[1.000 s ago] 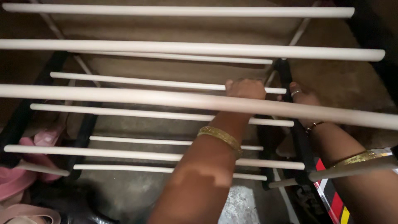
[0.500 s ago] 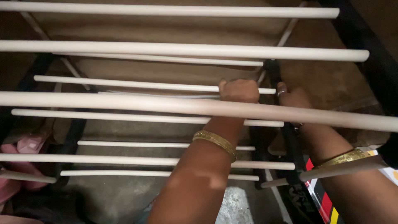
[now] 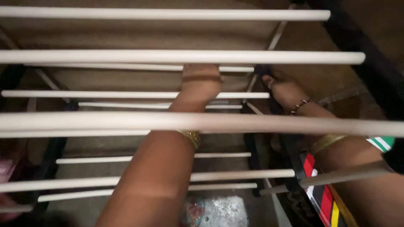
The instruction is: The person assembles a collapsible drying rack by inserting white horizontal bars into the side supports. They adjust the bars to ensure they are properly seated and aligned within the frame.
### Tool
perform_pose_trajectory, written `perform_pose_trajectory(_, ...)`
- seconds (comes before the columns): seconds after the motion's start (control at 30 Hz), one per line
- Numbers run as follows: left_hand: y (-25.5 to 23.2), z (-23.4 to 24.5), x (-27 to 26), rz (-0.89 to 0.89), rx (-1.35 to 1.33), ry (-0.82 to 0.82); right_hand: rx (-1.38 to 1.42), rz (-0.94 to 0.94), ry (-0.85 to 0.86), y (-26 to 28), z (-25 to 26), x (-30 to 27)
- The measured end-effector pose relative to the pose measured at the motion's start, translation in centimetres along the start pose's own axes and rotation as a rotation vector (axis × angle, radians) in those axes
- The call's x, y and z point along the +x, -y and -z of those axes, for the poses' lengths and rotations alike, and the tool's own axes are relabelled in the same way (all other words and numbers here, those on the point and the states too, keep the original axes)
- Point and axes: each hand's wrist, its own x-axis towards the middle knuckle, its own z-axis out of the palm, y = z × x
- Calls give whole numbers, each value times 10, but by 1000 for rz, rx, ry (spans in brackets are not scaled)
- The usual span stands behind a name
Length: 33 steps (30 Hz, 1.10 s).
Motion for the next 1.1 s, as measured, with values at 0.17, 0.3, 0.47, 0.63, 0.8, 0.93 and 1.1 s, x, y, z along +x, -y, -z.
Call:
perform_pose_trajectory(0.17,20,-22,40,63,0,-135,-105,-179,46,3,-8,18)
perform_pose_trajectory(0.3,30,-42,64,103,-41,-133,150,-141,62,-6,-11,21)
perform_pose_trajectory(0.47,37,-58,75,51,-62,-223,37,-7,55,0,-10,20)
perform_pose_trajectory(0.63,40,-69,81,-42,-30,-333,-41,-146,125,-12,-8,29)
perform_pose_trajectory(0.8,40,-64,72,-19,67,-226,-285,-112,141,-49,-4,53)
perform_pose_trajectory(0.93,39,-56,58,-83,28,-306,-325,-30,171,-65,-5,63)
perform_pose_trajectory(1.1,30,-45,59,-64,8,-291,-310,99,198,-65,-3,67)
